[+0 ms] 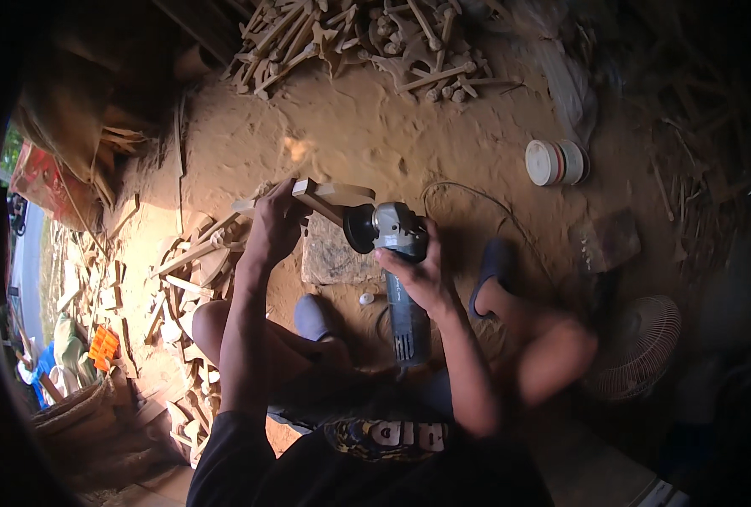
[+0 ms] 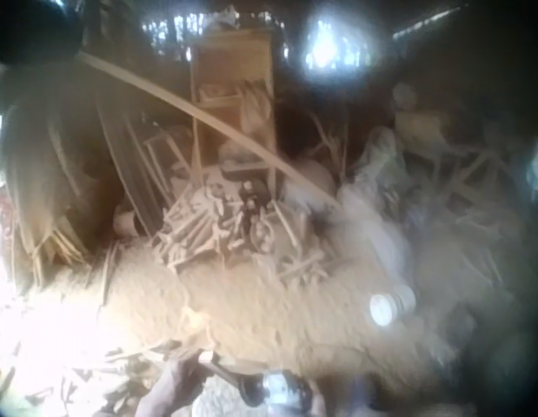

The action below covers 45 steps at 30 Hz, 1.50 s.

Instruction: The person uses an angle grinder to sand and shape the edges and surfaces of a wooden axe-shaped object, turning it over to reach different sides.

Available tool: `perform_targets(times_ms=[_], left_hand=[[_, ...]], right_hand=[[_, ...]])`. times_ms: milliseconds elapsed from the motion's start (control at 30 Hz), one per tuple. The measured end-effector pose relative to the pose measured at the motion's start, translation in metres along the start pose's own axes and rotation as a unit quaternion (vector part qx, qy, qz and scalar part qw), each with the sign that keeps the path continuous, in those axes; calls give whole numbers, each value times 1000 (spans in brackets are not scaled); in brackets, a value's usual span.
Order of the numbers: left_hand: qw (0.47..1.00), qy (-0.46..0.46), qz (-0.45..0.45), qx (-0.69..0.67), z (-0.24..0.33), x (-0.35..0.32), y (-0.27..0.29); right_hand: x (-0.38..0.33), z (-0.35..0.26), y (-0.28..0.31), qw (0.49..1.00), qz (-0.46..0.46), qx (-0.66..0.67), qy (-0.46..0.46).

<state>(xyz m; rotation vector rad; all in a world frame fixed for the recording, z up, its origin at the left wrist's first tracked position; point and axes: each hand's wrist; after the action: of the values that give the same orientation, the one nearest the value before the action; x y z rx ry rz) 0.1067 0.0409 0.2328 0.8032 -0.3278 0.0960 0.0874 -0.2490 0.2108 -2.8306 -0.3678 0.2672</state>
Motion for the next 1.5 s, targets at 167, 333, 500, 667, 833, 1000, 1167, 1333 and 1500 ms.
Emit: perform_targets(times_ms=[167,333,500,667,833,1000,1167,1333,1500], left_hand=[[1000,11,-8,-4,1,-4,3],[999,-16,3,37,5,-5,4],[999,27,11,30,3,-5,0],[999,28,6,30,12,-11,4],[1000,17,8,23,13,-11,7],[1000,10,10,16,11,-9,5],[1000,14,-5,15,9,-7,2],[999,40,-5,19,7,-4,4],[999,38,1,-11,6,-3,4]], right_hand=[[-11,40,31,995,52,6,-88],[-21,87,60,968,172,-81,-164],[-27,93,72,964,201,-124,-127],[-20,51,42,992,117,-45,-30],[-9,-1,0,1000,23,2,3],[4,3,-8,999,-8,-1,41],[11,11,-2,998,-22,0,57],[9,7,-6,996,-56,23,58],[8,22,-5,997,-29,39,67]])
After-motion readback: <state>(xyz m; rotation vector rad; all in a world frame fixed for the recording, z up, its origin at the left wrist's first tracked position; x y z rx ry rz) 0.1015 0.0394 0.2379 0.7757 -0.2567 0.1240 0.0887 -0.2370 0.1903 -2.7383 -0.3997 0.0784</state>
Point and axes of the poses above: each hand's wrist, its own x-axis towards the middle knuckle, its own y-axis out of the back of the hand, z = x × y, and after that the axes turned 7 degrees about x, right-handed
